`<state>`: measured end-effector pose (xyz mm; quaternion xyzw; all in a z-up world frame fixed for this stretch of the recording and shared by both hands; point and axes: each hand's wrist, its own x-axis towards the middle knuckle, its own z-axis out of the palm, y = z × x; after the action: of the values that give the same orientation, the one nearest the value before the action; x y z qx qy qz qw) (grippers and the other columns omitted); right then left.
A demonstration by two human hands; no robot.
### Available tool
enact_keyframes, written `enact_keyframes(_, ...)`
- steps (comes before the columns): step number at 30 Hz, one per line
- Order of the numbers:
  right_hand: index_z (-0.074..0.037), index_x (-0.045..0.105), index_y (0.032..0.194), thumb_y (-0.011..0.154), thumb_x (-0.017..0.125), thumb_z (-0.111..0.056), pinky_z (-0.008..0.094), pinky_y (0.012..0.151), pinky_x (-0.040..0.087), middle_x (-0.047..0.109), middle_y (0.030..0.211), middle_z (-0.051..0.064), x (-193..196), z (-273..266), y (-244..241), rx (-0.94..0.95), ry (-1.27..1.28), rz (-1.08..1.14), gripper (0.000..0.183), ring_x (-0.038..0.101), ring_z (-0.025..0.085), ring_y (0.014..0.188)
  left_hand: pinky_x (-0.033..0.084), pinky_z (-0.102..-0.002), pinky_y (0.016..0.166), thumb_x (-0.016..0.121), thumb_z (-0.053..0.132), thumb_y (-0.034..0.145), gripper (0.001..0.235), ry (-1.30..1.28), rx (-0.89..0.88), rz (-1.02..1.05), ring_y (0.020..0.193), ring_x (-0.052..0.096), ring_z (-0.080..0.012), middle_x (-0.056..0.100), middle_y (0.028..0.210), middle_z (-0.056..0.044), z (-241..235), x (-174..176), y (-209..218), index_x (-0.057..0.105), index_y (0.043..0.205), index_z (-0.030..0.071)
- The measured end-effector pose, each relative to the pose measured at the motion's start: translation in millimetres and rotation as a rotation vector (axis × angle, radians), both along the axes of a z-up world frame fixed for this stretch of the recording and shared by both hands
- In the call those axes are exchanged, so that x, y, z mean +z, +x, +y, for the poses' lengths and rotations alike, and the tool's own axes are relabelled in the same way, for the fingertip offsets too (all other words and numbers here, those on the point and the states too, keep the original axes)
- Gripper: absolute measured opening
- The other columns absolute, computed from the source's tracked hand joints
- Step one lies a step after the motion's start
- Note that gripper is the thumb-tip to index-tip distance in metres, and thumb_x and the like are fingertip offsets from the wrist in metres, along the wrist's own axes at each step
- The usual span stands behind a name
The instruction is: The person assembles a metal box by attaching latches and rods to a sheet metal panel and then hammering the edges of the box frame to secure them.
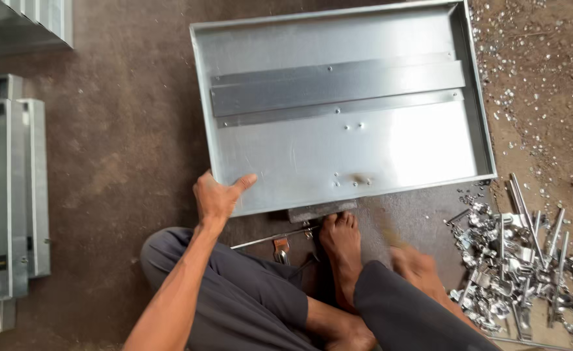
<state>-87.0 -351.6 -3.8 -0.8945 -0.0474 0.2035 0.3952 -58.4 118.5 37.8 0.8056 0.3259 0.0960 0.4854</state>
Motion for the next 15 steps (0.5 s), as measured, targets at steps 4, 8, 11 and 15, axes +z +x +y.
enact_keyframes(4, -0.009, 0.068, 0.087, 0.1, 0.055, -0.04, 0.036, 0.04, 0.042, 0.057, 0.05, 0.004, -25, -21, 7, -0.067, -0.081, -0.031, 0.035, 0.051, 0.016, 0.041, 0.06, -0.043, 0.071, 0.09, 0.044, 0.062, 0.061, -0.089, 0.031, 0.112, 0.074, 0.075, -0.0344, 0.079, 0.084, -0.02, 1, 7, 5, 0.076, 0.1, -0.002)
enact_keyframes(8, -0.01, 0.07, 0.09, 0.1, 0.056, -0.039, 0.037, 0.04, 0.045, 0.06, 0.05, 0.005, -44, -52, -3, -0.129, -0.172, -0.066, 0.034, 0.053, 0.017, 0.041, 0.059, -0.041, 0.087, 0.094, 0.048, 0.062, 0.078, -0.01, 0.04, 0.232, 0.095, 0.076, -0.0303, 0.077, 0.105, -0.024, 8, 12, 11, 0.071, 0.111, -0.008)
enact_keyframes(11, -0.013, 0.073, 0.094, 0.104, 0.055, -0.043, 0.039, 0.04, 0.048, 0.063, 0.051, 0.005, -49, -65, 13, -0.078, -0.557, -0.011, 0.036, 0.056, 0.022, 0.041, 0.049, -0.052, 0.098, 0.091, 0.051, 0.077, 0.1, 0.401, -0.048, -0.038, 0.119, 0.06, -0.0423, 0.058, 0.134, -0.032, -4, 16, 5, 0.047, 0.145, -0.006)
enact_keyframes(15, -0.013, 0.07, 0.109, 0.096, 0.062, -0.048, 0.035, 0.059, 0.056, 0.071, 0.071, 0.008, -44, -47, 34, -0.037, -0.716, -0.165, 0.038, 0.067, 0.02, 0.057, 0.041, -0.059, 0.105, 0.086, 0.039, 0.063, 0.108, 1.093, -0.86, -0.139, 0.136, 0.051, -0.0434, 0.048, 0.15, -0.022, -31, 27, 23, 0.031, 0.152, 0.016)
